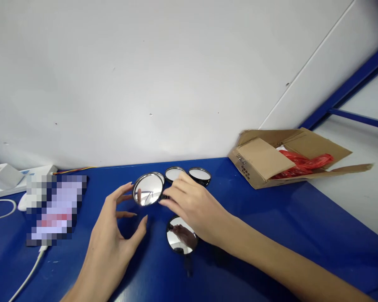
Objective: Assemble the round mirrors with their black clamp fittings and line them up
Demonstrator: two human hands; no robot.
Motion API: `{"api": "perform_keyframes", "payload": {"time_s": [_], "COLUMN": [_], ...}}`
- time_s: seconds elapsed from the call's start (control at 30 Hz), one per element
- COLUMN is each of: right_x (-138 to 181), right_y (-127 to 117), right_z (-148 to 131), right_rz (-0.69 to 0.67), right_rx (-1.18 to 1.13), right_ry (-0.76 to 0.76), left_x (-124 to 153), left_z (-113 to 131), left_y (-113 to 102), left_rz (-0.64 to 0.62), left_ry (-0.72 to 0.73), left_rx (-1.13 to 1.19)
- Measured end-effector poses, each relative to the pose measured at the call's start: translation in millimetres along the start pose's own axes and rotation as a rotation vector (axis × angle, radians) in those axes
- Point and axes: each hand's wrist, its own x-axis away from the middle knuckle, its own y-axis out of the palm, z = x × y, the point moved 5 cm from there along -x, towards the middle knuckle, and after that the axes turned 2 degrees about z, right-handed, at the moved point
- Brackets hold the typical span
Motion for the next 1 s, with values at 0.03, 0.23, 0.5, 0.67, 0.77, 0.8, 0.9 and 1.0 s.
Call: {"api": "perform_keyframes", "payload": {"time_s": [0.03,0.23,0.5,0.67,0.77,0.8,0.9,1.0], "right_x": [-5.0,-21.4,-19.2,-11.2,7.4,15.8,41.9,59.8], "right_y": [3.9,21.4,32.1,31.1,19.1,14.2,1.5,-5.7], "right_z": [5.9,18.2,19.7,20.5,25.3,28.5,38.8,39.2], "right_rz": [-0.011,-0.031,0.003,0.04,0.057,0.061,0.033,-0.044], "right_rx": [-0.003,0.026,0.046,0.042,0.01,-0.033,-0.211,-0.369], "right_ry": [0.069,0.209,0.251,0.287,0.312,0.333,0.41,0.39], "left_x": [-1.0,1.1,4.6,3.0,3.8,4.6,8.2,11.2], "left_z": [-3.4,-6.5,-2.0,-10.7,-11.3,-10.2,-3.5,2.8], "left_y": [1.7,13.6,14.9,12.7,12.2,12.2,12.9,14.6], "left_rz": [-0.001,-0.053,-0.1,-0.09,-0.135,-0.156,-0.216,-0.259], "left_ry": [-0.016,-0.06,-0.092,-0.106,-0.124,-0.128,-0.128,-0.115], "left_rx": [0.016,0.059,0.05,0.038,0.02,0.012,-0.013,-0.027]}}
